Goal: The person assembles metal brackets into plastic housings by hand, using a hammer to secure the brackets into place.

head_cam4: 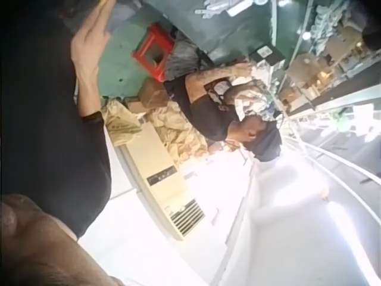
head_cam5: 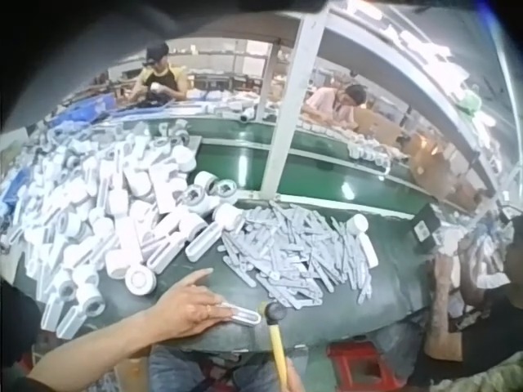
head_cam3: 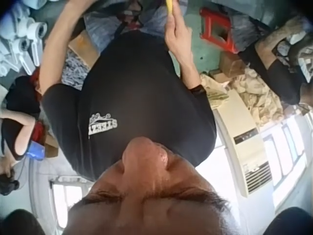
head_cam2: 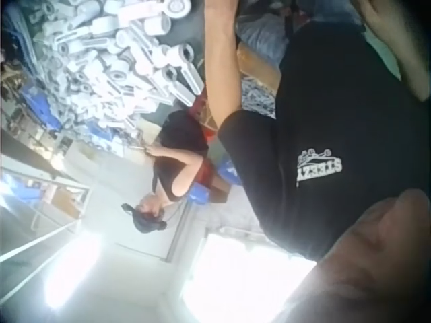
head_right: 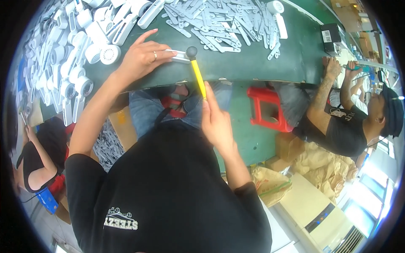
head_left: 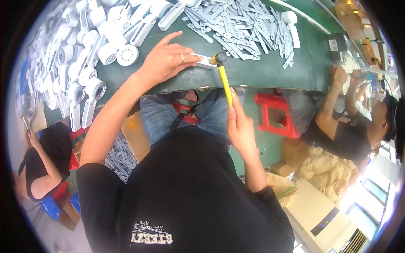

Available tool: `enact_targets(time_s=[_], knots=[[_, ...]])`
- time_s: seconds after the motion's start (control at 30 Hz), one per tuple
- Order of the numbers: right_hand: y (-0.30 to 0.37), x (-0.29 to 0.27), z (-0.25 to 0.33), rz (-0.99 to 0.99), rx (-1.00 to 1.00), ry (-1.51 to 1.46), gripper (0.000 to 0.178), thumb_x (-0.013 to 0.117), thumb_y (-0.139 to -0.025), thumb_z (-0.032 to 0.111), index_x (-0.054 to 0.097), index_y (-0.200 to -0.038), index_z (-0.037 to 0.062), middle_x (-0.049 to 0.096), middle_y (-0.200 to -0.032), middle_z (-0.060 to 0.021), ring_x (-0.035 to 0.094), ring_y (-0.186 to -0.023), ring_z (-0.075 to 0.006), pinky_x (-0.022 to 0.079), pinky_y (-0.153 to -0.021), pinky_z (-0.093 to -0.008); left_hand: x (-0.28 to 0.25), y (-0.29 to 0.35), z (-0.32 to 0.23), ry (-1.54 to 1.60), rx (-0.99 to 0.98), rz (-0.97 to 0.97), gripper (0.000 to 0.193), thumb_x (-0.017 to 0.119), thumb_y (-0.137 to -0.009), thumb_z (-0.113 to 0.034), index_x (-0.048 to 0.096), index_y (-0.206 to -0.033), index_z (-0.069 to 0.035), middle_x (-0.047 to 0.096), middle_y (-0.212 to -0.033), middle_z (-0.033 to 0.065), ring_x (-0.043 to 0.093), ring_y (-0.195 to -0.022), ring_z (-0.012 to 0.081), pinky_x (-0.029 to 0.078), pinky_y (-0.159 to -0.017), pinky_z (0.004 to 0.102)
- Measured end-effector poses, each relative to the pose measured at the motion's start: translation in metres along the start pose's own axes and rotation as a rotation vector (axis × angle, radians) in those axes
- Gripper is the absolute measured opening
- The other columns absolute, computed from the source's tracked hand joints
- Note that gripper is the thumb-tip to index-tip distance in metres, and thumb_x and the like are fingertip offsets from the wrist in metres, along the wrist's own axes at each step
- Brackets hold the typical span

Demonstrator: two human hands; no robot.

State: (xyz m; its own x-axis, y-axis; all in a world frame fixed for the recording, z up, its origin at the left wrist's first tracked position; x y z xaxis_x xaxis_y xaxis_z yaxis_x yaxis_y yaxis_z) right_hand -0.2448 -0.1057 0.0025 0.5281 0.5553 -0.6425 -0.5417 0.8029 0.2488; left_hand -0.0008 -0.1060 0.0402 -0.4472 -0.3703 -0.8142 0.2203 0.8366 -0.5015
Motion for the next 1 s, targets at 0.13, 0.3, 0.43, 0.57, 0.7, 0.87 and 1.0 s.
enact_targets(time_s=[0.13,0.3,0.43,0.57,0.7,0.87,1.0], knots=[[0.004,-0.021,-0.018,0.039,0.172,-0.413,0.052,0.045,-0.116,0.033,0.039,-0.166,0.0178,0.044,-0.066,0.0062,0.043,-0.056,-0.0042,0.04,-0.053,-0.0247,0.005,-0.019,0.0,0.052,0.035,0.186,0.032,0.082,-0.083,-0.015,0.08,-0.115,-0.013,0.076,-0.101,0.0018,0.069,-0.11,0.0216,0.032,-0.128,0.0519],[0.001,-0.047,-0.025,-0.119,0.177,-0.563,0.052,0.041,-0.117,0.032,0.036,-0.167,0.0148,0.036,-0.059,0.0077,0.035,-0.049,-0.0033,0.031,-0.043,-0.0237,0.01,-0.032,-0.031,-0.013,0.201,0.291,0.033,0.067,-0.077,-0.001,0.081,-0.106,-0.012,0.071,-0.128,0.0043,0.051,-0.141,0.0296,0.029,-0.13,0.0511],[0.005,-0.033,-0.027,-0.031,0.117,-0.522,0.052,0.042,-0.117,0.031,0.038,-0.166,0.0151,0.041,-0.064,0.0066,0.038,-0.054,-0.0028,0.034,-0.049,-0.0226,-0.022,0.002,-0.014,0.009,-0.117,0.089,0.038,0.07,-0.084,0.0,0.079,-0.118,-0.015,0.065,-0.145,0.0076,0.055,-0.136,0.0347,0.042,-0.118,0.0495],[0.003,-0.025,-0.006,0.041,0.125,-0.387,0.051,0.044,-0.115,0.029,0.043,-0.164,0.0154,0.053,-0.069,-0.0008,0.05,-0.062,-0.0077,0.045,-0.061,-0.0271,-0.021,0.051,-0.018,-0.055,-0.331,-0.117,0.043,0.086,-0.085,-0.025,0.076,-0.127,-0.018,0.07,-0.137,0.0098,0.068,-0.115,0.0337,0.052,-0.107,0.0466],[-0.006,-0.019,0.026,0.06,0.03,-0.182,0.05,0.046,-0.114,0.024,0.042,-0.163,0.0166,0.065,-0.08,-0.0184,0.062,-0.065,-0.0209,0.053,-0.068,-0.0362,-0.005,0.06,-0.024,0.042,-0.366,-0.228,0.035,0.082,-0.09,-0.016,0.076,-0.124,-0.011,0.078,-0.114,0.01,0.075,-0.1,0.0294,0.059,-0.1,0.0441],[-0.012,-0.012,0.041,0.001,-0.026,-0.181,0.052,0.047,-0.113,0.021,0.04,-0.164,0.0174,0.066,-0.08,-0.0247,0.069,-0.066,-0.0361,0.054,-0.066,-0.0416,-0.007,0.055,-0.03,0.037,-0.356,-0.246,0.031,0.079,-0.092,-0.01,0.076,-0.122,-0.006,0.079,-0.109,0.0124,0.076,-0.097,0.0286,0.06,-0.1,0.0445],[-0.016,-0.012,0.038,0.088,0.021,-0.024,0.05,0.044,-0.114,0.02,0.041,-0.164,0.0164,0.057,-0.072,-0.007,0.052,-0.063,-0.0085,0.047,-0.061,-0.0307,-0.005,0.055,-0.027,0.052,-0.377,-0.245,0.031,0.079,-0.091,-0.009,0.076,-0.122,-0.005,0.079,-0.107,0.0135,0.076,-0.096,0.0297,0.06,-0.099,0.045]])
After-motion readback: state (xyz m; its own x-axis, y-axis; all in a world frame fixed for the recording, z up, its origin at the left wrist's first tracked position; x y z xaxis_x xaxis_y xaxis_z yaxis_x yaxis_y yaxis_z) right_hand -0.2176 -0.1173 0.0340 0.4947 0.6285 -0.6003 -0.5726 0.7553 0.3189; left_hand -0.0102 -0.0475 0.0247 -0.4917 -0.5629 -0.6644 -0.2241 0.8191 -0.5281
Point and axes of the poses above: each hand's wrist, its own y-axis away from the middle knuckle, its own x-axis out of the palm, z = x × y, the point moved 10 cm from there along -y, towards the middle knuckle
